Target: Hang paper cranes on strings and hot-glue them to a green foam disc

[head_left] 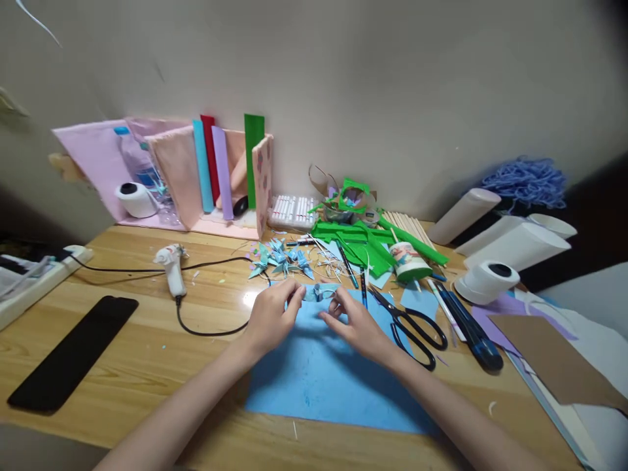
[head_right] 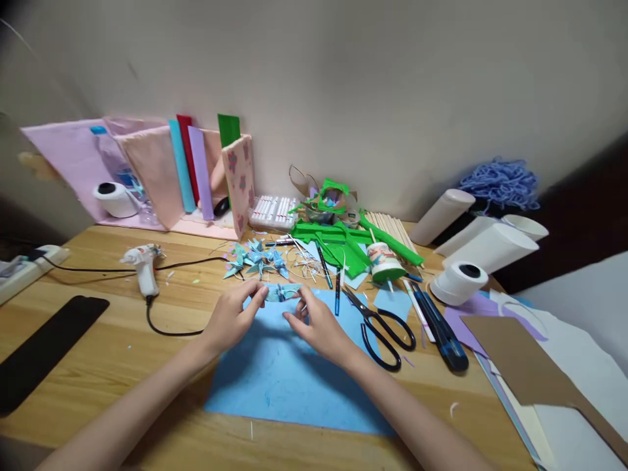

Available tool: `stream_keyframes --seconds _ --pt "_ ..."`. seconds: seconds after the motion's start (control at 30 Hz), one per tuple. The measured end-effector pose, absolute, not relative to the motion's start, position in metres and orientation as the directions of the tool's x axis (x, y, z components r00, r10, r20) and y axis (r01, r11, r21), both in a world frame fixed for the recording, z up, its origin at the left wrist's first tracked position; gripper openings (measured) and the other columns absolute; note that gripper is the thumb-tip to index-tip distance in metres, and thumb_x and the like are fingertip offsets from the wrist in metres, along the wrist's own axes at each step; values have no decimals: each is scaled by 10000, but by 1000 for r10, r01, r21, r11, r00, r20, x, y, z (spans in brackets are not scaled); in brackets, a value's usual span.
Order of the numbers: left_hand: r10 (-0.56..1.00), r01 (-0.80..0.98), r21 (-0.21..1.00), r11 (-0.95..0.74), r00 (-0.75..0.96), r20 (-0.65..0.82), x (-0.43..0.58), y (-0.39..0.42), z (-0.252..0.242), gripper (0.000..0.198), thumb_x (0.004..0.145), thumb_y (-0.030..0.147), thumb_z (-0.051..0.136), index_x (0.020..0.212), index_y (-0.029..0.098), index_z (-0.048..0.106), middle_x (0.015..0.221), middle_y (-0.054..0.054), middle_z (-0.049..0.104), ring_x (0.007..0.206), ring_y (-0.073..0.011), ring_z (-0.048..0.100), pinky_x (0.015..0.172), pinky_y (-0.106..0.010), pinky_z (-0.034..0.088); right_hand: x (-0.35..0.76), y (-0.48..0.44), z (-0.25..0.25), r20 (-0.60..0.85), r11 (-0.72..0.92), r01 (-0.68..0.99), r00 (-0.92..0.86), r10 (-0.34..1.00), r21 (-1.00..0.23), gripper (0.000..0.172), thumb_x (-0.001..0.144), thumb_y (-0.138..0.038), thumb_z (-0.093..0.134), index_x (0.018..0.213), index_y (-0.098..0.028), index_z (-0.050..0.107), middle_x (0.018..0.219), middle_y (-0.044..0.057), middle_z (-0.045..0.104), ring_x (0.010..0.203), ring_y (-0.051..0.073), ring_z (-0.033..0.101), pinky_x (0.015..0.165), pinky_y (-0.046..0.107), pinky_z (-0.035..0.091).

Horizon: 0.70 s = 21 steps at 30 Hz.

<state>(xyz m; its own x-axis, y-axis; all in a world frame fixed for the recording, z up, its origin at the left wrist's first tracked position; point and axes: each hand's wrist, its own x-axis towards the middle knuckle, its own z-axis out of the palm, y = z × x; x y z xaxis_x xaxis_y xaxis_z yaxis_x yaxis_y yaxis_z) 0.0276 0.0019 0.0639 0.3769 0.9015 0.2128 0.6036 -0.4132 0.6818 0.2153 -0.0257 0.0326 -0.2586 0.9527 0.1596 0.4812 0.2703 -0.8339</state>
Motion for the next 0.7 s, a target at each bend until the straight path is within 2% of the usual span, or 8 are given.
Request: stream_keyframes --seconds 0.07,0.1,0.23,0.33,0.47,0.6,0.7 --pt "902 625 660 -417 372 217 14 14 76 331 910 341 320 689 192 517 692 -16 582 676 -140 532 642 -246 361 214 -11 47 143 312 482 -356 924 -819 200 873 -283 485 1029 -201 580 756 21 633 666 148 567 642 275 465" --pt "908 645 645 -408 359 216 7 22 81 331 907 344 320 688 193 517 692 -17 582 671 -144 530 634 -246 358 214 -3 55 155 340 485 -381 912 -806 181 886 -290 463 925 -198 614 716 18 630 674 150 571 648 273 458" --pt "933 747 563 -353 330 147 -30 66 92 306 882 349 346 691 198 530 698 -23 595 675 -163 530 634 -250 353 213 40 80 171 396 551 -414 894 -735 315 908 -295 407 707 -185 623 625 2 615 612 140 562 594 248 418" --pt "936 812 493 -312 352 13 -52 98 90 323 868 370 357 670 194 542 683 -27 603 657 -168 529 600 -245 328 208 80 84 162 453 628 -465 870 -632 280 884 -241 439 692 -183 634 618 -7 630 583 130 560 577 232 397" --pt "900 823 457 -338 425 -100 -53 117 79 305 833 366 430 607 194 542 645 -12 600 634 -156 536 589 -228 323 190 139 68 262 485 694 -410 874 -532 162 817 -138 511 872 -170 661 807 41 681 708 141 598 625 234 406" --pt "912 844 431 -319 396 -102 -38 112 73 288 810 372 483 597 193 562 649 -28 610 636 -165 548 576 -230 319 171 177 49 266 576 657 -516 814 -486 166 664 -71 660 786 -182 679 699 0 663 645 127 579 603 215 396" --pt "942 867 416 -276 329 -62 -36 102 76 306 846 399 430 680 193 586 720 -54 637 686 -181 567 596 -239 329 169 181 45 313 616 644 -533 786 -453 130 657 -46 655 697 -170 664 658 2 640 642 138 575 605 225 398"
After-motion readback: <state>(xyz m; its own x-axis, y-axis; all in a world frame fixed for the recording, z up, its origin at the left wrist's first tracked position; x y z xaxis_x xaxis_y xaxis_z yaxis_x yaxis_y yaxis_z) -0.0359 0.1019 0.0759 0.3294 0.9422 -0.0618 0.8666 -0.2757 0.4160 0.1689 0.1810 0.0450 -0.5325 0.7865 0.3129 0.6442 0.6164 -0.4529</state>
